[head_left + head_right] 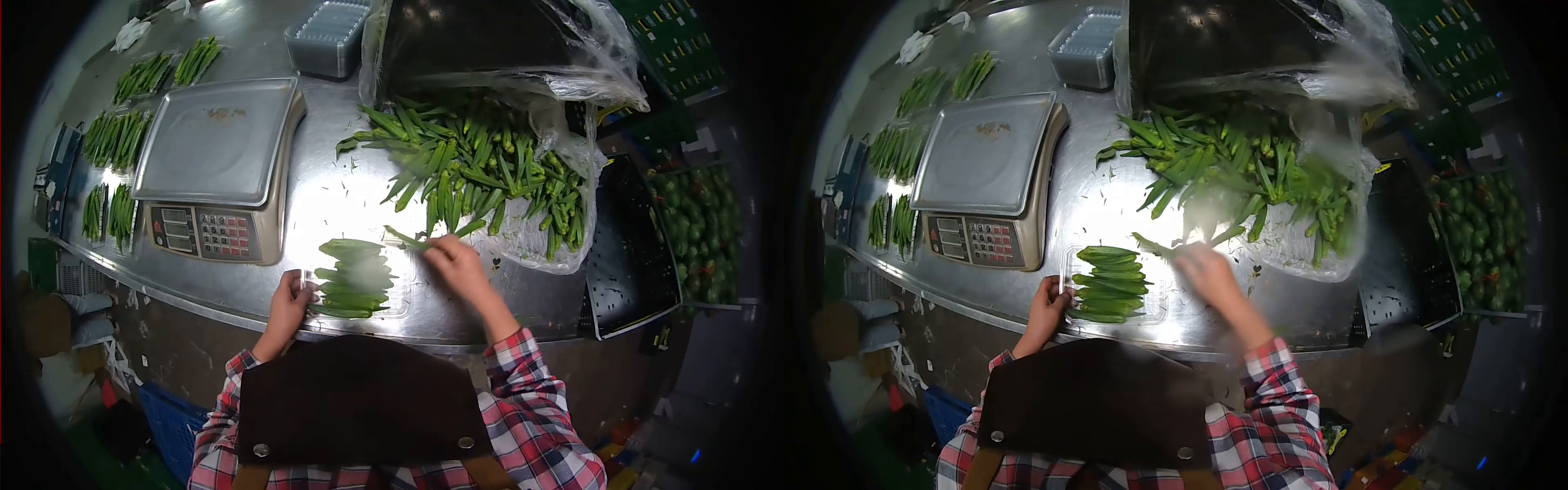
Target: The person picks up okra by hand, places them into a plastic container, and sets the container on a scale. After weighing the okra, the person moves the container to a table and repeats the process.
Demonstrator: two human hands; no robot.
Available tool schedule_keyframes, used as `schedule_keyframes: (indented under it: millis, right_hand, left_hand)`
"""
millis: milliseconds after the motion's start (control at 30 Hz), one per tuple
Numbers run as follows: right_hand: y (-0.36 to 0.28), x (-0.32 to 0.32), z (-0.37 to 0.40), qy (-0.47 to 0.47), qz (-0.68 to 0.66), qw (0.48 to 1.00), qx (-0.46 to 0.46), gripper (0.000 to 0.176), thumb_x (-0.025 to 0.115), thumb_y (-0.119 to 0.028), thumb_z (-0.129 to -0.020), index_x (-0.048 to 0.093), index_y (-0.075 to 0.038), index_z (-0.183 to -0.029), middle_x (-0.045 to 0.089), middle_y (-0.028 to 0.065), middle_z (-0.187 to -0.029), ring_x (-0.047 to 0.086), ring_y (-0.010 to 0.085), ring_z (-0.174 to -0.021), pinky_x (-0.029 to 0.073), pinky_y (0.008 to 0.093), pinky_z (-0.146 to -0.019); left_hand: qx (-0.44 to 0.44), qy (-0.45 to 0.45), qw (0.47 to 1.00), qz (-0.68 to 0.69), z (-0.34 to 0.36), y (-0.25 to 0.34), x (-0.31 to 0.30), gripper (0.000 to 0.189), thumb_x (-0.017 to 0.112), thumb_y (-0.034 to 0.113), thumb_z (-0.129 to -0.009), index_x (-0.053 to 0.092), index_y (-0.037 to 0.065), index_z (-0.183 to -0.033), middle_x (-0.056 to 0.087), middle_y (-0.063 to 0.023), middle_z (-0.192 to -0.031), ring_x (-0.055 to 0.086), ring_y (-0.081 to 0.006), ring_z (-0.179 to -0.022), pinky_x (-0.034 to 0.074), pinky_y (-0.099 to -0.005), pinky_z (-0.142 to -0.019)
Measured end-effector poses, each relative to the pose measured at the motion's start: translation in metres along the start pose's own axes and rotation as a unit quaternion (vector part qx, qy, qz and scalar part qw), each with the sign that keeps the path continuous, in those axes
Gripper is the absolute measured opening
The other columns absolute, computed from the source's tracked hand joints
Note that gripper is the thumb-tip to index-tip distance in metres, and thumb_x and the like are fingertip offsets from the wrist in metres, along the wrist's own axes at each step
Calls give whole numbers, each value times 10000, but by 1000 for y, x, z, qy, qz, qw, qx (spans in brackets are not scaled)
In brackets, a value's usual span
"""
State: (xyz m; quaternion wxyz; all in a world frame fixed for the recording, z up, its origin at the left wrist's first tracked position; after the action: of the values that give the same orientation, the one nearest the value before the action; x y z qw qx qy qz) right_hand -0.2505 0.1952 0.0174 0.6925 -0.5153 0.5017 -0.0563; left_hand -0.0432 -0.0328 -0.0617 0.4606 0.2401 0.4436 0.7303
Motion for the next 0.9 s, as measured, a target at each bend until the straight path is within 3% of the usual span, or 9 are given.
schedule_keyframes:
  millis: [67, 167, 267, 367, 467, 600, 767, 900]
  right_hand:
    - [-22, 29, 3, -73, 33, 997, -12, 194, 604, -211, -788, 610, -62, -912, 583, 119, -843, 577, 302, -763, 468, 360, -690]
    - [-25, 38, -1, -70, 14, 997, 17, 246, 622, -231, -778, 590, -61, -952, 566, 106, -813, 578, 280, -737, 466, 347, -667]
    - [-11, 30, -2, -40, -2, 997, 64, 275, 618, -217, -783, 565, -49, -995, 558, 110, -839, 580, 263, -757, 459, 333, -675]
    - [-1, 11, 0, 67, -62, 996, 15, 199, 609, -130, -797, 596, -30, -968, 528, 44, -780, 430, 104, -561, 371, 225, -521]
    - [-14, -16, -6, 127, -96, 987, 14, 174, 584, -137, -824, 600, -31, -961, 530, 13, -766, 432, 71, -584, 373, 216, -540]
    - [1, -11, -18, 119, -195, 969, 91, 156, 568, -140, -838, 600, -37, -950, 554, -9, -772, 454, 62, -623, 382, 205, -565]
    - [26, -7, -11, 144, -97, 982, 75, 148, 596, -144, -808, 580, -18, -884, 566, 31, -764, 454, 83, -618, 387, 225, -565]
    - [53, -25, -15, 217, 47, 973, 67, 132, 587, -102, -787, 528, 16, -777, 525, 102, -726, 501, 190, -622, 410, 286, -579]
  left_hand:
    - [3, -22, 998, 59, -5, -8, 2, 325, 453, 7, -851, 402, -28, -1170, 599, -98, -899, 586, -156, -773, 471, -255, -688]
    - [3, -67, 994, 92, -5, -8, 4, 420, 455, 9, -852, 362, -3, -1261, 583, -100, -946, 584, -164, -788, 509, -273, -678]
    - [-54, -79, 980, 176, 8, 12, 10, 434, 453, 19, -859, 354, 14, -1281, 570, -100, -973, 574, -165, -828, 555, -308, -634]
    - [-21, -75, 972, 222, 13, 15, 7, 443, 457, 33, -863, 343, 26, -1291, 556, -92, -997, 561, -163, -851, 577, -341, -588]
    - [-1, -30, 962, 273, 28, 45, -2, 449, 460, 39, -864, 338, 30, -1297, 549, -90, -1008, 551, -158, -844, 574, -338, -596]
    - [78, 57, 954, 284, 35, 70, -50, 472, 486, 76, -865, 321, 64, -1307, 541, -96, -1044, 560, -163, -860, 570, -350, -594]
    - [151, 199, 939, 235, 27, 107, -118, 394, 471, 97, -875, 362, 48, -1250, 552, -88, -1033, 586, -175, -907, 570, -315, -571]
    - [182, 267, 907, 269, -1, 99, -160, 410, 496, 78, -870, 363, 61, -1257, 531, -99, -1027, 563, -178, -920, 570, -341, -632]
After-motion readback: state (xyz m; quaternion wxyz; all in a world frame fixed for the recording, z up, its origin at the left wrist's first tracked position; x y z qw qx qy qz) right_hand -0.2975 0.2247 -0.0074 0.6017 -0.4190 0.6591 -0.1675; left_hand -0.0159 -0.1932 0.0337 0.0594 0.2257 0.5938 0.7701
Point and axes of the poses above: each hand's wrist, its own z-axis away from the middle knuckle, its own x-axis out of the palm, y = z × x, the point moved 8 cm from there along -z, towards the middle knuckle
